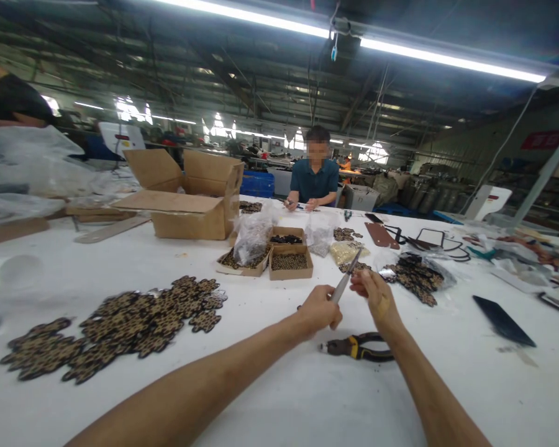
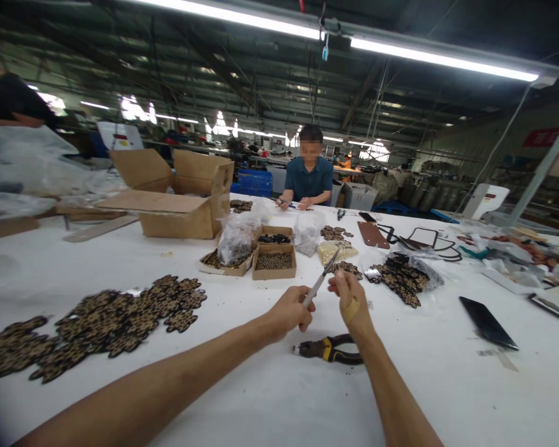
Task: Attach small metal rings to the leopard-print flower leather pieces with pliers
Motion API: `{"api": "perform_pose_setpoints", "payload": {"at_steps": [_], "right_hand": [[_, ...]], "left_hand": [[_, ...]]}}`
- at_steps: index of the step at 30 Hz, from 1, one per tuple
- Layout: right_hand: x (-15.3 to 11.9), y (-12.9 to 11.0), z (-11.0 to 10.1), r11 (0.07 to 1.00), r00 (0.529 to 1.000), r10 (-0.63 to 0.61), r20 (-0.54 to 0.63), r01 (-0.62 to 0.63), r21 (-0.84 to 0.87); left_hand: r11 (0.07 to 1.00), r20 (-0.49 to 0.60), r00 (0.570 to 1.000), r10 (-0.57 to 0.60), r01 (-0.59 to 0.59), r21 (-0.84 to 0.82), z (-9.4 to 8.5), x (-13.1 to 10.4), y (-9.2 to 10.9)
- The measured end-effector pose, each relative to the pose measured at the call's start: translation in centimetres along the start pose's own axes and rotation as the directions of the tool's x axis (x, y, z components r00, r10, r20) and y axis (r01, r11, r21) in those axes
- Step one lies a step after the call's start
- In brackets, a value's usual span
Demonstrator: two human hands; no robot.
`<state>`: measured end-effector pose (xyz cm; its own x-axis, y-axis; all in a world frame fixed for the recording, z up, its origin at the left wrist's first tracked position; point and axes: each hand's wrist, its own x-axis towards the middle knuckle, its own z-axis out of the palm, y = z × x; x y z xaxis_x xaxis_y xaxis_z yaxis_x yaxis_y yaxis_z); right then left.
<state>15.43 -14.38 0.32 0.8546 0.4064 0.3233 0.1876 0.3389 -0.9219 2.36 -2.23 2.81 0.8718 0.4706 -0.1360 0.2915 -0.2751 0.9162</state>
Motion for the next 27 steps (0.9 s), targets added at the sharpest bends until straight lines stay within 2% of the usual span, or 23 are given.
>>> {"api": "perform_pose_setpoints", "payload": {"at_steps": [2,3,5,7,10,13,16,18,20,23,27], "right_hand": [[1.4,-0.1,-3.9,0.924,0.997,-0.074,0.024,0.078,-0.373],[1.9,0.0,-5.7,0.872,0.997,-0.081,0.016,0.078,-0.484],[2.5,0.6,-8.0,0.849,0.999,-0.054,-0.008,0.042,-0.527],[2.3,1.2,-8.5,0.856,1.000,-0.019,0.013,0.023,-0.517],[0.7,1.6,-5.8,0.827,0.976,0.000,0.216,0.121,-0.548],[-2.0,1.5,-1.0,0.735,0.872,-0.046,0.486,0.359,-0.575],[-4.5,1.5,3.4,0.637,0.767,-0.072,0.638,0.527,-0.562],[-5.4,1.6,5.5,0.598,0.731,-0.037,0.682,0.563,-0.571],[-5.7,1.7,6.6,0.573,0.714,0.012,0.700,0.569,-0.590],[-4.9,1.7,7.2,0.578,0.709,0.074,0.701,0.542,-0.610],[-3.7,1.6,7.2,0.640,0.689,0.186,0.700,0.456,-0.618]], "left_hand": [[0.985,0.053,0.997,0.053,-0.044,-0.168,-1.5,0.9,-0.4],[0.970,0.077,0.993,0.085,-0.065,-0.234,-2.2,1.1,-0.6],[0.934,0.110,0.985,0.137,-0.091,-0.346,-3.2,1.4,-0.9],[0.887,0.117,0.980,0.160,-0.091,-0.453,-3.9,1.5,-1.0],[0.827,0.114,0.976,0.188,-0.094,-0.554,-4.6,1.7,-0.8],[0.805,0.086,0.966,0.244,-0.153,-0.573,-5.6,2.1,-0.2],[0.801,0.035,0.957,0.287,-0.219,-0.557,-6.6,2.3,0.2],[0.804,0.018,0.957,0.288,-0.232,-0.548,-6.9,2.4,0.2],[0.796,0.019,0.958,0.286,-0.226,-0.561,-6.9,2.5,0.0],[0.764,0.071,0.953,0.294,-0.190,-0.616,-6.7,2.5,-0.6],[0.716,0.176,0.924,0.339,-0.132,-0.686,-6.9,2.7,-1.8]]}}
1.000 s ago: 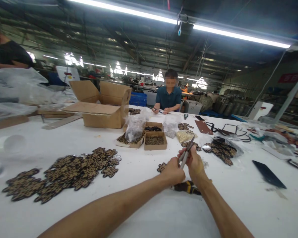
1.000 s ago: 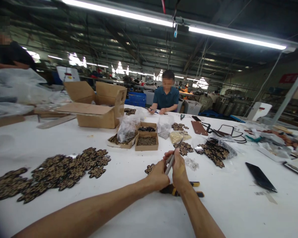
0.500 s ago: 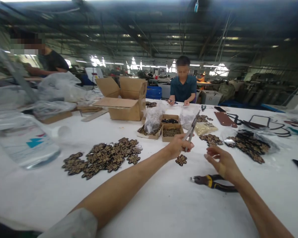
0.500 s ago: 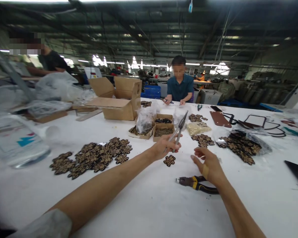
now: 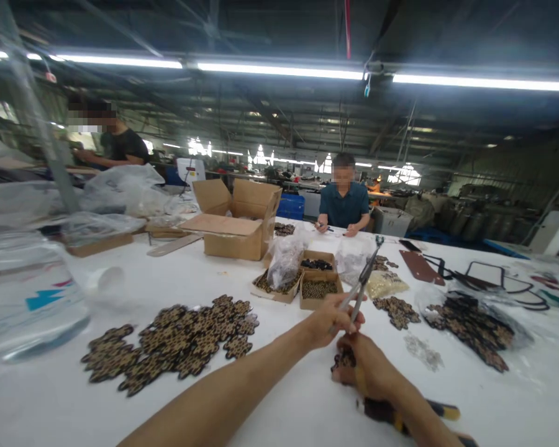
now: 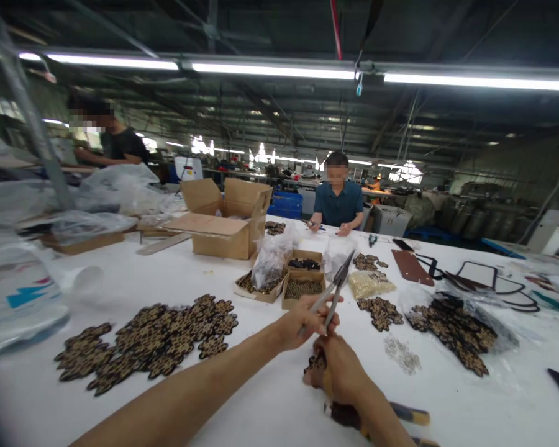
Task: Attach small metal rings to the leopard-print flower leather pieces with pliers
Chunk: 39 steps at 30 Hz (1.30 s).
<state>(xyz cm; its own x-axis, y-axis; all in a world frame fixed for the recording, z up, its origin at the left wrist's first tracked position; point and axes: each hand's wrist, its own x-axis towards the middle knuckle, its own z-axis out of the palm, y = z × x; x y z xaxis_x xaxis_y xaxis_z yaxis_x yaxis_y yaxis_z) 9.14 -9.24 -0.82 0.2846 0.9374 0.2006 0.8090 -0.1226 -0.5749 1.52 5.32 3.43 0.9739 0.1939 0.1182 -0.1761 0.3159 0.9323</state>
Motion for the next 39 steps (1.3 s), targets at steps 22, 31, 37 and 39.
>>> {"api": "perform_pose_setpoints", "payload": {"at_steps": [22,31,37,39], "right_hand": [[-3.3,7.7,-10.9,0.392,0.640,0.568,-0.518,0.343,0.854],[-3.5,6.8,-11.6,0.339,0.605,0.602,-0.521,0.397,0.853],[-3.4,6.3,-11.6,0.337,0.603,0.596,-0.530,0.412,0.847],[-3.4,6.2,-11.6,0.337,0.602,0.597,-0.530,0.412,0.847]], "left_hand": [[0.970,0.188,0.957,-0.222,0.198,0.142,2.4,-1.1,-2.6],[0.947,0.154,0.962,-0.226,0.180,0.264,2.7,-1.1,-2.8],[0.939,0.117,0.968,-0.224,0.182,0.293,2.8,-1.2,-2.9],[0.935,0.104,0.969,-0.226,0.186,0.303,2.9,-1.2,-2.9]]}}
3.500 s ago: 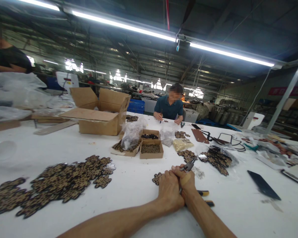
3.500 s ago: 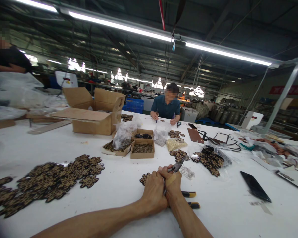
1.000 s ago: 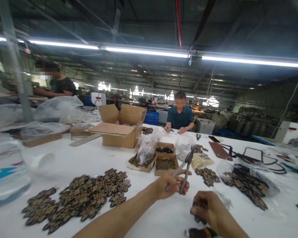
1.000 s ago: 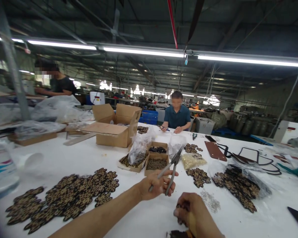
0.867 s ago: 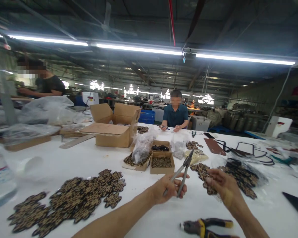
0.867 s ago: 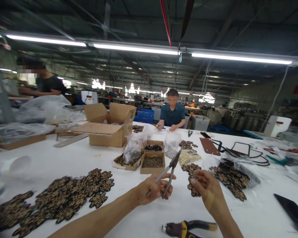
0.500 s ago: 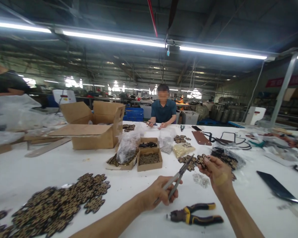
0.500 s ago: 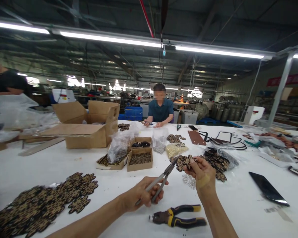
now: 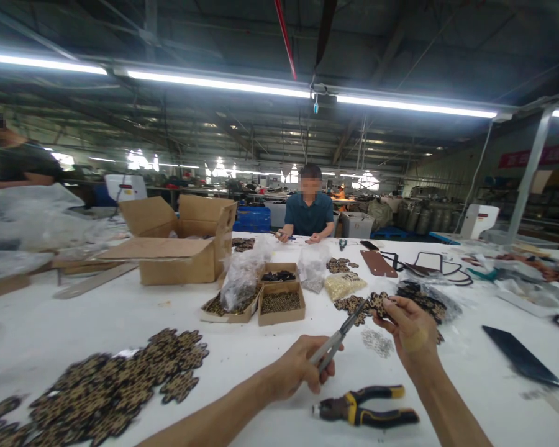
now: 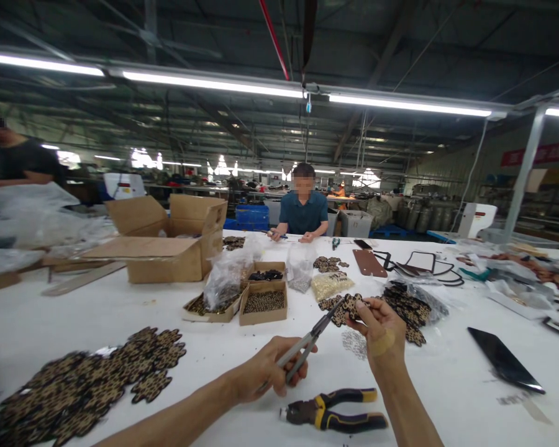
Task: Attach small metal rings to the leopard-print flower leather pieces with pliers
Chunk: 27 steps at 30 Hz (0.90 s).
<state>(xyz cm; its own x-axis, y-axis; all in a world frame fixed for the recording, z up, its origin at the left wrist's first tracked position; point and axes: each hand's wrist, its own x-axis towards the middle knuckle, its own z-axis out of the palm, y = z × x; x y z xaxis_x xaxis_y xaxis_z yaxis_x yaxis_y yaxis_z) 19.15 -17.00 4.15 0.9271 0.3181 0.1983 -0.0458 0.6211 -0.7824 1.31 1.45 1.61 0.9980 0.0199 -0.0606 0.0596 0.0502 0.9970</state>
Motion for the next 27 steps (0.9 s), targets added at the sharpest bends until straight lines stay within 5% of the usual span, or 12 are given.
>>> {"api": "perform_pose_setpoints", "payload": {"at_steps": [22,27], "right_hand": [[-0.21,-0.40,-0.24,0.995,0.996,-0.062,-0.060,0.057,-0.080],[-0.31,-0.31,-0.23,0.985,0.991,-0.102,-0.085,0.089,-0.148]], "left_hand": [[0.994,-0.080,0.997,-0.022,0.030,0.105,0.22,0.21,-0.16],[0.988,-0.174,0.984,-0.018,0.044,0.147,0.36,0.24,-0.70]]}}
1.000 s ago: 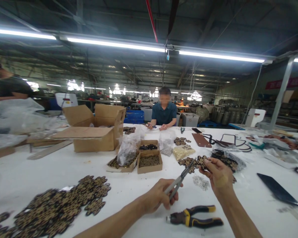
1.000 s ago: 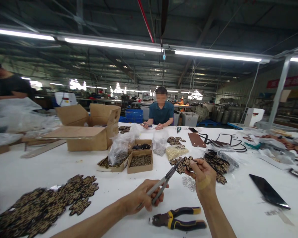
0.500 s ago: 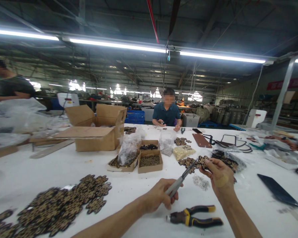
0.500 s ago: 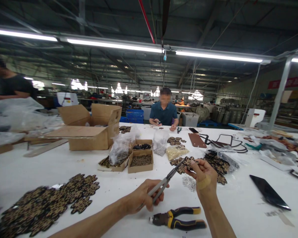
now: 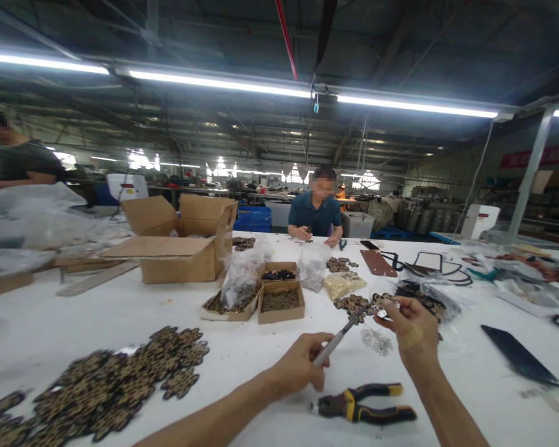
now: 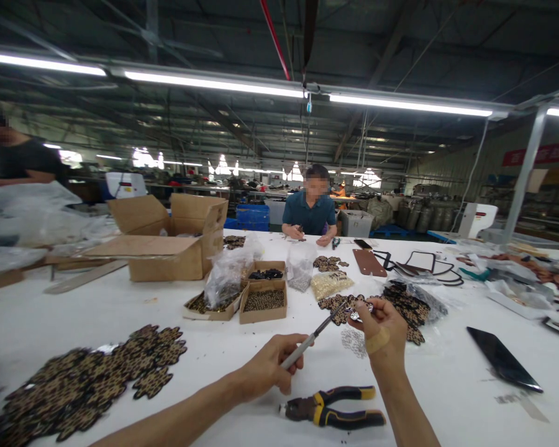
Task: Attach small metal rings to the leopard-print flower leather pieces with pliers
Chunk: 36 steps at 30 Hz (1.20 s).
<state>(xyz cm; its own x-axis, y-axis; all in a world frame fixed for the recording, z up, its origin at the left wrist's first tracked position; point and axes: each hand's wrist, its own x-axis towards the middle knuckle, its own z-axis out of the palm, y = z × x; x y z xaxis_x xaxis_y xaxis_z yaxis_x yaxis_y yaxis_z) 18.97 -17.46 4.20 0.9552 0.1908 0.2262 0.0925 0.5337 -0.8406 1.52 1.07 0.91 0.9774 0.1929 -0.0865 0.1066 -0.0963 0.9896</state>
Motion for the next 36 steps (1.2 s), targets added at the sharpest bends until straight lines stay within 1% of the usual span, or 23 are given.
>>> {"api": "perform_pose_setpoints", "payload": {"at_steps": [3,6,10,13,16,21,24,29,33,36], "right_hand": [[0.06,0.15,-0.07,1.000,1.000,-0.009,-0.002,0.009,-0.018],[0.23,0.29,-0.20,1.000,1.000,-0.009,-0.004,0.009,-0.030],[0.53,0.47,-0.38,1.000,1.000,0.013,-0.014,-0.014,-0.012],[0.58,0.53,-0.48,0.999,0.999,0.039,-0.018,-0.039,0.034],[0.41,0.48,-0.53,0.996,0.998,0.056,0.005,-0.057,0.062],[0.21,0.43,-0.52,0.997,0.998,0.055,0.013,-0.055,0.055],[0.38,0.59,-0.52,0.998,0.999,0.052,-0.002,-0.052,0.039],[0.64,0.77,-0.56,0.999,0.999,0.037,-0.023,-0.037,0.003],[0.47,0.65,-0.57,0.999,0.999,0.035,-0.015,-0.035,-0.002],[0.24,0.52,-0.55,0.999,0.999,0.044,-0.009,-0.044,0.026]], "left_hand": [[1.000,-0.033,0.999,0.027,-0.027,-0.001,0.06,-0.05,-0.20],[0.999,-0.023,0.999,0.042,-0.043,-0.011,0.07,-0.12,-0.18],[0.999,0.009,1.000,0.022,-0.022,-0.030,0.07,-0.07,-0.15],[0.999,-0.003,1.000,-0.007,0.007,-0.043,0.13,0.10,-0.19],[0.999,-0.019,0.999,-0.029,0.029,-0.044,0.20,0.17,-0.15],[0.998,-0.004,1.000,-0.002,0.002,-0.057,0.28,0.04,-0.06],[0.999,-0.014,1.000,-0.012,0.011,-0.036,0.39,0.00,-0.13],[0.998,-0.063,0.997,-0.034,0.037,0.041,0.70,-0.01,-0.07],[0.998,-0.040,0.999,-0.031,0.033,0.053,0.82,-0.15,0.23],[0.998,-0.032,0.999,-0.027,0.028,0.051,0.85,-0.26,0.39]]}}
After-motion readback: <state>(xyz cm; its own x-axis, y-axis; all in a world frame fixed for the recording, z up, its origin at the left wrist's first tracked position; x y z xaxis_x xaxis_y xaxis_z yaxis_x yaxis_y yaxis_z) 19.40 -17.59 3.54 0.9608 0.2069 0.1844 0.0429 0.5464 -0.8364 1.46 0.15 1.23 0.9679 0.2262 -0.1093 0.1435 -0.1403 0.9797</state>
